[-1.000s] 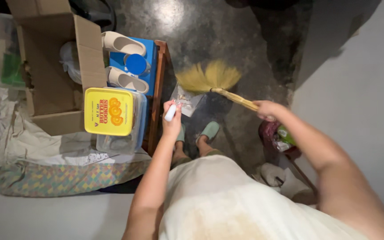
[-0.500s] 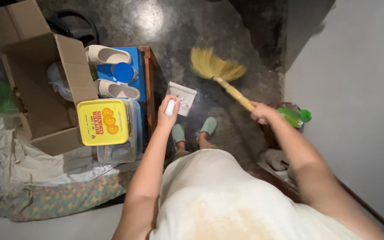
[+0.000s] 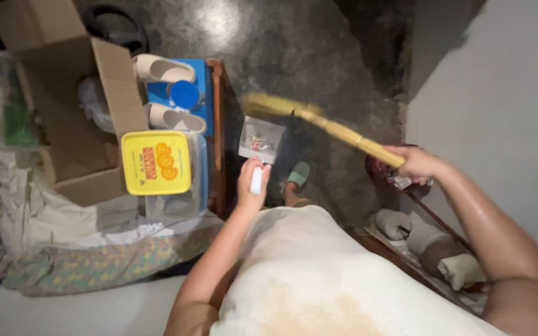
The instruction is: The person sweeps debris into a dustpan using a broom, then wrings a mop in a bucket and mops the floor. The person moves around a cluttered room to clean different areas.
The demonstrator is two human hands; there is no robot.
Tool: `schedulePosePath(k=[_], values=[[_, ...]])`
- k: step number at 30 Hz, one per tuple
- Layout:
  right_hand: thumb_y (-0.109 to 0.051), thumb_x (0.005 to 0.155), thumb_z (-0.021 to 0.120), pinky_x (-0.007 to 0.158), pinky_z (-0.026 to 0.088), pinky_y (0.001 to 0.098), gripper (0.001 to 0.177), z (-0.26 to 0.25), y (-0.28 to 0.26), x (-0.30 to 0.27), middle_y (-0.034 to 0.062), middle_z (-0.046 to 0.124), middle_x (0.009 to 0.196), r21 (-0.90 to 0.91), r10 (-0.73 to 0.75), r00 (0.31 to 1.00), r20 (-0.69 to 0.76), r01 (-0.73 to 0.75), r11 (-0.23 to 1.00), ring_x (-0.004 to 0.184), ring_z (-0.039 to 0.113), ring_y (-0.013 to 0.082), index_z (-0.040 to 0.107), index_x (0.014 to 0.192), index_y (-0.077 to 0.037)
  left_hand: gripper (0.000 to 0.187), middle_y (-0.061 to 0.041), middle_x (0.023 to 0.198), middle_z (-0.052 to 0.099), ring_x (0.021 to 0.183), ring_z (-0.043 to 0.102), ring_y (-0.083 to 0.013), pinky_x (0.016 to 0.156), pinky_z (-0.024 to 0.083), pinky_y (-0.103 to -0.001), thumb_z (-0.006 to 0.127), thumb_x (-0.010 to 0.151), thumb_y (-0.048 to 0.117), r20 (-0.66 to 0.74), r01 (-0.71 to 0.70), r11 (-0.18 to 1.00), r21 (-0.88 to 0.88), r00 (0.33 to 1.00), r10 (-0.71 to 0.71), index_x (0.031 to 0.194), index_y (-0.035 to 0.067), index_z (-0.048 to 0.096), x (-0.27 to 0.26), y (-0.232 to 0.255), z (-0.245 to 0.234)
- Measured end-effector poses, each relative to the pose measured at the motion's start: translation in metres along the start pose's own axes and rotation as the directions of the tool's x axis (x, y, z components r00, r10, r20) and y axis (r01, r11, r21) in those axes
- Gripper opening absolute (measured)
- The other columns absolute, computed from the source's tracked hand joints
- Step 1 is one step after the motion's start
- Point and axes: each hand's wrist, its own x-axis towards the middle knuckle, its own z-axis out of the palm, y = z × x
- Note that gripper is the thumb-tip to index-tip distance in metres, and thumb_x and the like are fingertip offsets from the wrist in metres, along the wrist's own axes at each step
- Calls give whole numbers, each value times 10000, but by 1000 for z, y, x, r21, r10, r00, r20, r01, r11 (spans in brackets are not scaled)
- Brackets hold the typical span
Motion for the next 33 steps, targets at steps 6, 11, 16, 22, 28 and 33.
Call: schedulePosePath(k=[6, 11, 16, 22, 28, 33], values=[[6, 739, 622, 405, 461, 366, 931, -2, -106, 57, 116, 651, 642, -273, -135, 986, -93, 105, 956, 413, 545, 208, 424, 1558, -390, 238, -235, 1169, 601, 1087, 614, -413, 941, 517, -444, 751, 935, 162, -108, 105, 994, 31, 989, -101, 1025, 35, 572, -23, 12, 11], [-130, 866, 575, 663, 541, 458, 701, 78, -193, 169, 152, 703, 970, -498, -266, 951, -157, 157, 853, 793, 669, 331, 484, 1514, -381, 220, -209, 1112, 615, 1166, 606, -432, 982, 500, -454, 750, 954, 154, -152, 134, 989, 56, 981, -124, 1018, 43, 571, -35, 8, 25], [-220, 910, 611, 957, 549, 474, 551, 60, -210, 185, 144, 688, 1275, -772, -252, 967, -47, 125, 623, 1172, 670, 357, 572, 1455, -296, 227, -255, 1223, 594, 1125, 597, -444, 986, 495, -459, 733, 945, 176, -196, 167, 985, 52, 968, -154, 1018, 38, 569, -42, 2, 33], [0, 781, 592, 497, 514, 367, 880, -60, -139, 79, 178, 736, 821, -484, -66, 986, -154, -17, 875, 519, 584, 214, 479, 1546, -419, 228, -255, 1223, 590, 1102, 605, -435, 954, 505, -457, 736, 930, 184, -227, 167, 983, 74, 963, -147, 1008, 36, 581, -34, -4, 33], [58, 760, 616, 430, 459, 346, 979, -79, -94, 83, 133, 684, 817, -241, -2, 987, -158, -37, 970, 497, 538, 204, 397, 1578, -432, 232, -246, 1208, 597, 1125, 596, -447, 960, 506, -471, 739, 955, 179, -169, 121, 988, 95, 980, -104, 1026, 35, 572, -23, -10, 34], [68, 777, 597, 397, 422, 323, 926, 5, -88, 155, 77, 647, 773, 38, 78, 985, -152, -73, 997, 472, 500, 172, 433, 1557, -401, 229, -243, 1197, 589, 1075, 614, -433, 918, 524, -460, 734, 954, 191, -146, 47, 994, 97, 989, -33, 1034, 42, 579, -13, -15, 37]])
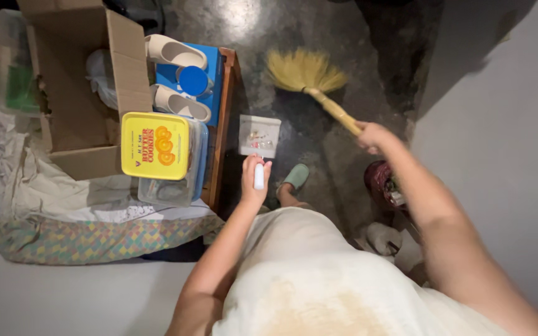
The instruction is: The person sweeps debris into a dustpan using a broom, then wrings a mop in a bucket and mops the floor. The person moves around a cluttered room to clean different areas.
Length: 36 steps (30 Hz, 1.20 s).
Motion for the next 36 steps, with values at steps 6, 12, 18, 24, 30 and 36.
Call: schedulePosePath(k=[6, 12, 18, 24, 30, 36], values=[[112, 695, 630, 400, 462, 327, 971, 27, 38, 15, 75, 665, 799, -191, -43, 982, 182, 78, 979, 481, 556, 178, 469, 1537, -344, 185, -200, 1110, 620, 1018, 625, -405, 894, 528, -452, 724, 960, 152, 85, 48, 999, 0, 995, -48, 1040, 50, 592, 18, -8, -5], [139, 657, 592, 377, 402, 319, 1014, -60, 98, -60, 128, 710, 849, -52, -32, 971, 237, 46, 998, 449, 496, 169, 425, 1566, -280, 186, -195, 1094, 639, 993, 651, -392, 875, 539, -427, 727, 948, 138, 85, -24, 998, -50, 996, 28, 1033, 44, 591, 31, 13, -38], [103, 704, 607, 371, 343, 329, 1003, -85, 95, -106, 123, 620, 731, 47, -35, 990, 133, 29, 998, 431, 452, 178, 393, 1593, -309, 163, -209, 1178, 668, 1023, 677, -372, 878, 549, -410, 728, 940, 121, 139, 49, 999, -9, 989, -47, 1017, 36, 612, 23, 23, -90], [126, 710, 586, 382, 407, 323, 985, -40, 79, -36, 107, 623, 715, 163, -64, 997, 44, 56, 985, 435, 502, 169, 392, 1597, -257, 126, -212, 1191, 674, 1012, 700, -294, 889, 551, -368, 700, 938, 112, 179, 169, 978, -123, 973, -145, 1013, 44, 625, 3, 11, -104], [86, 762, 598, 352, 394, 292, 964, 17, 118, -4, 85, 569, 710, 688, 36, 993, 111, -103, 718, 427, 483, 144, 302, 1600, -285, 108, -236, 1341, 632, 1148, 664, -297, 979, 519, -365, 668, 937, 54, 171, 51, 975, -218, 985, -13, 1017, 33, 599, 13, 14, -89], [-9, 761, 561, 322, 408, 229, 746, 66, 154, -57, 59, 548, 687, 897, -46, 957, 285, -250, 364, 444, 518, 98, 422, 1402, -365, 87, -238, 1450, 576, 1038, 641, -278, 939, 525, -363, 649, 935, 75, 182, 107, 920, -377, 982, -39, 949, 37, 571, 70, 35, -58]])
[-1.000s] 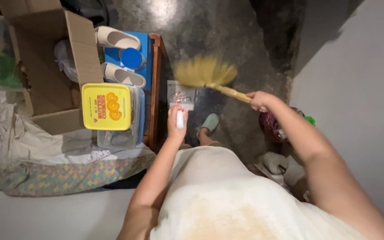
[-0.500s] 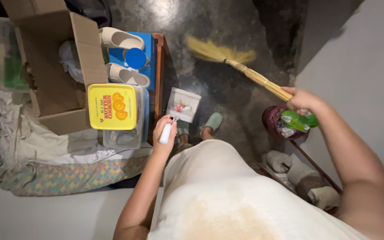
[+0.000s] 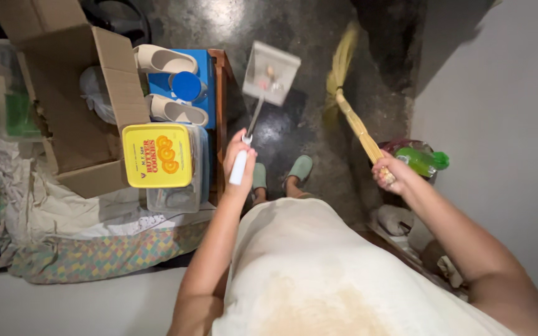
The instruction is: The person sweeps debris into a dustpan using a broom, then wrings a mop in a bucket and mops the floor. The person moves around a cluttered room to clean different areas.
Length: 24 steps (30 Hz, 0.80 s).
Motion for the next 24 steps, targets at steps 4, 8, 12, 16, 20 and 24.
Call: schedulePosePath(k=[4, 8, 12, 16, 20, 24], values=[[-29, 819, 592, 319, 428, 201, 516, 9, 18, -55, 82, 577, 744, 228, 144, 967, 212, -192, 955, 486, 551, 87, 414, 1278, -183, 124, -251, 1467, 558, 1261, 604, -311, 1095, 466, -391, 659, 963, 88, 39, -200, 977, 74, 980, 198, 1007, 26, 561, 38, 19, 7], [-48, 824, 617, 286, 420, 203, 493, 38, 30, -75, 80, 567, 707, 154, 267, 866, 422, -359, 921, 455, 547, 102, 456, 1269, -186, 124, -246, 1475, 559, 1304, 595, -322, 1134, 459, -397, 655, 989, 97, 63, -297, 951, 90, 954, 292, 1030, 27, 562, 73, 31, 18], [52, 832, 626, 334, 446, 227, 506, 105, 56, -24, 102, 611, 786, 36, 260, 778, 572, -341, 939, 482, 582, 134, 468, 1267, -153, 123, -245, 1490, 541, 1330, 572, -327, 1162, 432, -398, 649, 1001, 87, 69, -308, 951, -24, 948, 309, 1039, 26, 549, 97, 32, 27], [119, 782, 611, 429, 524, 270, 465, 204, 96, 75, 72, 611, 787, 47, 253, 871, 421, -299, 953, 538, 605, 149, 568, 1169, -136, 99, -243, 1492, 539, 1294, 586, -300, 1114, 472, -386, 646, 989, 71, 88, -263, 963, -48, 960, 267, 1018, 37, 558, 105, 28, 28], [130, 771, 632, 359, 477, 359, 410, 228, 81, 150, 130, 561, 687, -208, 37, 985, 166, -2, 978, 438, 558, 198, 619, 1124, -79, 95, -227, 1532, 533, 1325, 590, -312, 1162, 447, -397, 620, 1015, 9, 115, -359, 933, 26, 928, 354, 1066, 21, 541, 105, 22, 26], [143, 795, 598, 355, 450, 331, 416, 177, 19, 178, 108, 567, 682, -9, 10, 994, 110, -9, 1000, 419, 512, 159, 578, 1130, -103, 91, -210, 1556, 469, 937, 690, -180, 842, 594, -307, 550, 1013, 25, 104, -100, 981, -166, 988, 118, 1092, 36, 504, 101, 17, 25]])
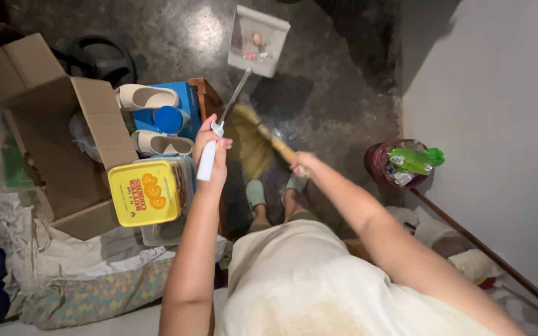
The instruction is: The person sweeps debris into a dustpan using a broom, then wrings a mop in a bucket and mops the floor. The person moves around a cluttered room to clean different areas.
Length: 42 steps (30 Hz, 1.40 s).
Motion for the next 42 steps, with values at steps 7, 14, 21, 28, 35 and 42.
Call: schedulePosePath(k=[7, 14, 21, 28, 35, 42], values=[[120, 771, 620, 346, 436, 312, 585, -111, -85, -41, 101, 558, 726, 84, -91, 985, -146, 104, 991, 420, 516, 162, 584, 1226, -247, 79, -201, 1540, 505, 905, 659, -152, 828, 578, -294, 570, 1027, 3, 22, 26, 997, 68, 999, -28, 1082, 39, 526, -14, -5, 1], [-7, 738, 667, 433, 497, 158, 729, -279, -155, -207, 252, 691, 967, 55, -122, 990, 75, 118, 991, 560, 612, 119, 585, 1456, -99, 73, -178, 1394, 623, 808, 623, -119, 741, 554, -268, 623, 957, 15, 53, 83, 985, 153, 994, -92, 1003, 44, 574, 15, -13, 4], [19, 732, 611, 376, 383, 221, 844, -339, -222, -388, 178, 687, 904, -404, -192, 956, -220, 90, 910, 516, 514, 84, 498, 1545, -179, 116, -156, 1107, 698, 1192, 694, -261, 950, 529, -333, 693, 902, -16, 238, -45, 944, 326, 971, -36, 958, 22, 598, 41, -27, 5], [40, 766, 642, 454, 411, 296, 815, -312, -275, -276, 79, 611, 829, -670, -394, 897, -199, 168, 723, 552, 500, 133, 547, 1546, -173, 114, -154, 1121, 710, 1147, 702, -273, 943, 532, -329, 713, 867, 6, 319, 5, 930, 367, 939, -131, 925, 45, 623, 43, -64, 34], [-167, 701, 806, 666, 576, 420, 641, -253, -232, -80, 106, 753, 954, -879, -452, 840, -300, -60, 473, 731, 687, 233, 705, 1330, -236, 138, -154, 1109, 708, 1119, 703, -289, 946, 537, -333, 736, 860, 25, 327, -36, 925, 379, 940, -97, 938, 60, 628, 31, -98, 68], [44, 696, 674, 425, 449, 378, 739, -260, -135, -109, 188, 694, 803, -679, -208, 961, -182, 30, 734, 521, 570, 229, 662, 1398, -186, 120, -151, 1069, 704, 1051, 711, -288, 920, 544, -331, 733, 876, 36, 195, 9, 920, 391, 976, -92, 941, 59, 634, 27, -117, 96]])
